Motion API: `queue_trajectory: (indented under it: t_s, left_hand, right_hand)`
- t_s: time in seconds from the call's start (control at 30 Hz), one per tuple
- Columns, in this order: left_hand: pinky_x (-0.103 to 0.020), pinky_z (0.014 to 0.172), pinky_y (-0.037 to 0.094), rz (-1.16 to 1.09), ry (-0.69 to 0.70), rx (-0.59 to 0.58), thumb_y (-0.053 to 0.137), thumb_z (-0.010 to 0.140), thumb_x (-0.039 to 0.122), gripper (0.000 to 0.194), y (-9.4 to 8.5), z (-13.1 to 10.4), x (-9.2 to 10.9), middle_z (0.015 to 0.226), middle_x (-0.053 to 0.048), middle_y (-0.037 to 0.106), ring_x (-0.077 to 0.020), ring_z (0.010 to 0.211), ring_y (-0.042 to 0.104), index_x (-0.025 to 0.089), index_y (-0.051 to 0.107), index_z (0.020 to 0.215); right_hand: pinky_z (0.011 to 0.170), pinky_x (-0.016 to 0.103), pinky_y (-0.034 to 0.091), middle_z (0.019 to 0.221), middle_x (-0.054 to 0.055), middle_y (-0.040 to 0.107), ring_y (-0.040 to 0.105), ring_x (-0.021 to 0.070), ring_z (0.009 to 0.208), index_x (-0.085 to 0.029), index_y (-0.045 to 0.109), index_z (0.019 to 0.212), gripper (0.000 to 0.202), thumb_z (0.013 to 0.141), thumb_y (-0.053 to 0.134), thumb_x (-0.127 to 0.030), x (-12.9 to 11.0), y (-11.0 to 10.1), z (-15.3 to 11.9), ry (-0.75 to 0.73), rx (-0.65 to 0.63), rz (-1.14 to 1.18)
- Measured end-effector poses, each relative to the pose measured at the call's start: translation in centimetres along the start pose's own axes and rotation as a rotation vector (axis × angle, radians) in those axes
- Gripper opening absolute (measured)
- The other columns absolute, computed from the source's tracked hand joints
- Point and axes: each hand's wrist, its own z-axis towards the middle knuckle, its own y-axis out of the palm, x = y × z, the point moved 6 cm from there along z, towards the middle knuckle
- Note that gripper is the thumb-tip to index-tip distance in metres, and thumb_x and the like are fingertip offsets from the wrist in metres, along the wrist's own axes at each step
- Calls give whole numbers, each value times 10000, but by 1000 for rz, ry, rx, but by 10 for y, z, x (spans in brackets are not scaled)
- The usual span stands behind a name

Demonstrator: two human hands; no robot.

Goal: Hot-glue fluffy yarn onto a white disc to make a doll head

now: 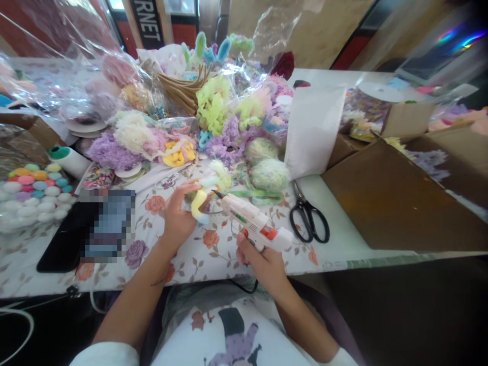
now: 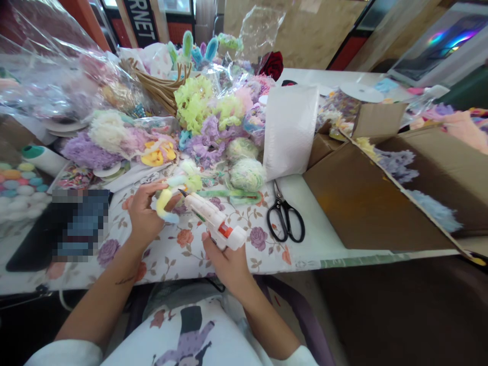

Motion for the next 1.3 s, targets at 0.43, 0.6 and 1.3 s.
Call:
queue_trajectory:
  t_s: [0.43, 0.6, 1.3]
  left_hand:
    - [-314, 828, 586, 50, 11, 8, 796, 729, 233, 301, -1, 1, 2, 1056, -35, 724, -181, 967, 707, 233, 658, 997]
    - [-317, 841, 578, 40, 9, -2, 785, 733, 224, 307, -1, 0, 0, 1073, -30, 716, -187, 1002, 696, 235, 649, 1008]
    - [-366, 896, 566, -8, -58, 9, 798, 722, 258, 314, -1, 0, -3, 1052, -42, 713, -207, 1026, 688, 240, 654, 1000]
  right_hand:
    - [421, 232, 387, 505, -29, 515, 461, 107, 436, -195, 552, 717, 345, 875, 579, -500, 1, 0, 2, 4, 17, -6]
    - [410, 232, 389, 483, -22, 529, 485, 116, 428, -198, 536, 687, 355, 872, 586, -497, 5, -4, 4, 36, 71, -12]
    - [394, 230, 388, 482, -19, 527, 499, 124, 441, -204, 533, 678, 356, 855, 599, -507, 2, -3, 3, 18, 91, -1]
